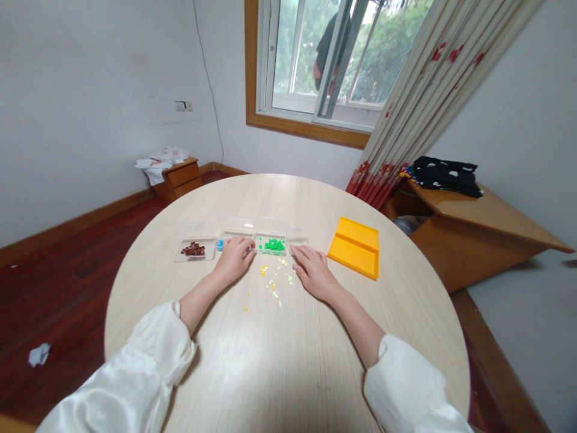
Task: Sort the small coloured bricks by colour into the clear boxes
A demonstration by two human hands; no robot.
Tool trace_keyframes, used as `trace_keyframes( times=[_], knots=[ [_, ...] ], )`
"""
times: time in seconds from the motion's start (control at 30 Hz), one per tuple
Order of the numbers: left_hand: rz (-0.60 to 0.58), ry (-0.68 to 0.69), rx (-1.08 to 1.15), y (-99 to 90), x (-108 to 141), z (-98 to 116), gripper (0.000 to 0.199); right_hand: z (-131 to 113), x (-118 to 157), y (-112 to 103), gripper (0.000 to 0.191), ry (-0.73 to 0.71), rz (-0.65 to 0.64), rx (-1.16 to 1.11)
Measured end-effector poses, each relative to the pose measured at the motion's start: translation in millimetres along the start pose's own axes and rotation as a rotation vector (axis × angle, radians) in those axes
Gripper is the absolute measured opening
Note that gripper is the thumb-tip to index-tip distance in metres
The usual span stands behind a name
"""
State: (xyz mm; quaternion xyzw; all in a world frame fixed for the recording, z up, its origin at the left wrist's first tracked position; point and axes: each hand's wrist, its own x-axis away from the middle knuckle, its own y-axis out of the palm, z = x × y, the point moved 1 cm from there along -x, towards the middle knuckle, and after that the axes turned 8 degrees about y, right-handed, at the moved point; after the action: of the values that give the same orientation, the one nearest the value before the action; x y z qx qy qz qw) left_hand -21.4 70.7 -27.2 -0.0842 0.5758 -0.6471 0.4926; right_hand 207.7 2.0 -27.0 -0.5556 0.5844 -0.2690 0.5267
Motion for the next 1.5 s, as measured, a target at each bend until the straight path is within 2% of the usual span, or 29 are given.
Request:
trace_keyframes(
  times=[0.17,0.27,0.4,0.6,0.77,0.83,1.0,1.07,1.33,1.5],
  knots=[
    [0.031,0.015,0.05,2.3,-0.3,-4.9,0.014,3.1,-0.3,2.4,0.049,0.004,-0.019,-0.051],
    [0.041,0.036,0.066,3.2,-0.1,-7.8,0.017,4.0,-1.1,-0.6,0.047,0.014,0.076,-0.102],
    [0.038,0.039,0.071,3.6,0.5,-8.8,0.021,5.4,2.0,-13.6,0.032,0.053,0.211,-0.158],
    [0.052,0.011,0.061,-1.8,0.7,-4.7,0.02,4.5,12.6,-26.5,0.023,0.105,0.116,-0.16],
    [0.108,0.065,0.133,-15.1,1.1,6.8,0.016,0.1,16.5,-29.4,0.023,0.113,0.129,-0.164],
    [0.071,0.111,0.211,-18.8,2.2,13.5,0.016,-1.1,17.5,-29.5,0.023,0.133,0.105,-0.138],
    [-0.169,0.194,0.311,-18.5,5.5,27.0,0.018,-1.9,18.5,-29.1,0.025,0.243,0.022,-0.043],
    [-0.229,0.216,0.304,-16.9,6.4,29.2,0.02,-2.4,18.4,-28.4,0.026,0.268,-0.004,-0.044],
    [-0.279,0.207,0.312,-15.0,7.5,30.1,0.023,-15.8,19.7,-20.5,0.027,0.143,-0.038,-0.256],
    [-0.282,0.189,0.323,-12.4,7.4,26.7,0.021,-17.4,18.4,-17.0,0.025,0.109,0.067,-0.323]
  ],
)
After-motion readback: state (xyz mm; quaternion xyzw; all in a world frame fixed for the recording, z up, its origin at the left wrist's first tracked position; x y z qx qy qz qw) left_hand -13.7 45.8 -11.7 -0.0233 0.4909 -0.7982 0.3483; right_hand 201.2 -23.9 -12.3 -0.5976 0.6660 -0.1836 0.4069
